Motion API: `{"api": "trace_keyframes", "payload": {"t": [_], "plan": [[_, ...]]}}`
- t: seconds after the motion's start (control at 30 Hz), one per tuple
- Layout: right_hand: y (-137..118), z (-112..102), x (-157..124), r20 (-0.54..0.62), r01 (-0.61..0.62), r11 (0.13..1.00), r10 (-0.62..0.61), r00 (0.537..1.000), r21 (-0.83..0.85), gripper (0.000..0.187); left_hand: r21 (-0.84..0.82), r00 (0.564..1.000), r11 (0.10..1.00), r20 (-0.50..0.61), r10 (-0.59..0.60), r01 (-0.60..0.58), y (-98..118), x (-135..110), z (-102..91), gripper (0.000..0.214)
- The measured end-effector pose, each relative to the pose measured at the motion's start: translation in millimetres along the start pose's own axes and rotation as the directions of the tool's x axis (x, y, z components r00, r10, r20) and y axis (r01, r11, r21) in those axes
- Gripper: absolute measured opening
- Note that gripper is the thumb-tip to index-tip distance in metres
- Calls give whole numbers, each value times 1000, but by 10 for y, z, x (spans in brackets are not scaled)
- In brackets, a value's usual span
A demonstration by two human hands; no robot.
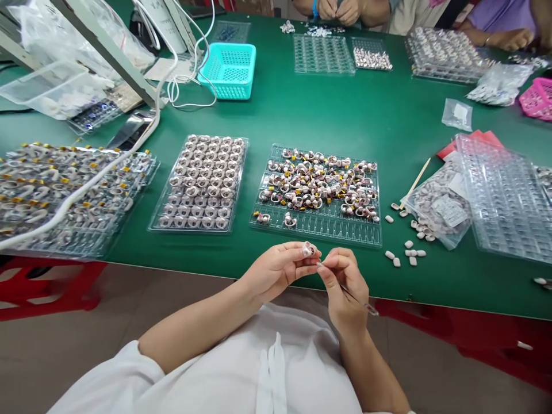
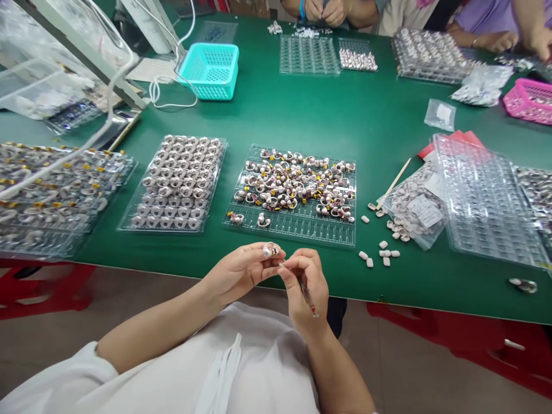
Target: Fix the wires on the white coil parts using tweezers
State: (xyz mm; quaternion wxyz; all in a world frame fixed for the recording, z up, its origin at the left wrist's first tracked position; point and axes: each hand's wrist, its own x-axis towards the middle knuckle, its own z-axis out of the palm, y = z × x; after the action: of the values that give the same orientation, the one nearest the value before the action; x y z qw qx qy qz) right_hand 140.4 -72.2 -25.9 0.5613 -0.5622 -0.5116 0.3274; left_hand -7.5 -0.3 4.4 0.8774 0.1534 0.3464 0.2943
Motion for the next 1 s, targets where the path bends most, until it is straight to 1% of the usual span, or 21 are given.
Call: {"api": "trace_keyframes", "payload": {"t": [0.1, 0.17, 0.27, 0.37, 0.5, 0.6, 0.7, 0.8, 0.87, 0.93, 1.0], "plan": [[22, 15, 2, -29, 18, 999, -19, 999, -30, 4, 19, 1000, 1000, 11, -2, 2, -14, 4, 0, 12], [16, 0, -1, -44, 59, 994, -63, 997, -90, 8, 52, 1000, 999, -2, 13, -13, -16, 4, -3, 13], [-28, -45, 7, -4, 125, 974, -129, 992, -191, 11, 121, 999, 992, -29, 45, -41, -15, 4, -15, 17], [-77, -79, 25, 51, 140, 970, -132, 990, -201, 11, 206, 995, 975, -37, 92, -83, -27, -1, -33, 18], [-86, -81, 17, 87, 138, 979, -126, 988, -151, 15, 398, 979, 898, -1, 206, -189, -66, -24, -58, 18], [-51, -74, -11, 57, 108, 985, -101, 993, -136, 20, 480, 955, 832, 41, 294, -277, -90, -48, -64, 19], [-11, -73, -29, 33, 69, 990, -65, 997, -122, 22, 585, 921, 730, 84, 379, -354, -91, -72, -54, 18], [19, -71, -31, 51, 45, 995, -41, 998, -90, 19, 711, 880, 568, 152, 450, -414, -73, -90, -48, 18], [34, -66, -31, 56, 18, 998, -14, 998, -64, 18, 777, 841, 433, 220, 495, -458, -63, -92, -60, 18], [40, -55, -33, 50, -19, 999, 21, 999, -37, 15, 803, 791, 306, 301, 533, -512, -60, -84, -87, 19], [32, -39, -30, 44, -56, 998, 56, 997, 0, 12, 793, 739, 212, 383, 554, -570, -60, -70, -119, 21]]}}
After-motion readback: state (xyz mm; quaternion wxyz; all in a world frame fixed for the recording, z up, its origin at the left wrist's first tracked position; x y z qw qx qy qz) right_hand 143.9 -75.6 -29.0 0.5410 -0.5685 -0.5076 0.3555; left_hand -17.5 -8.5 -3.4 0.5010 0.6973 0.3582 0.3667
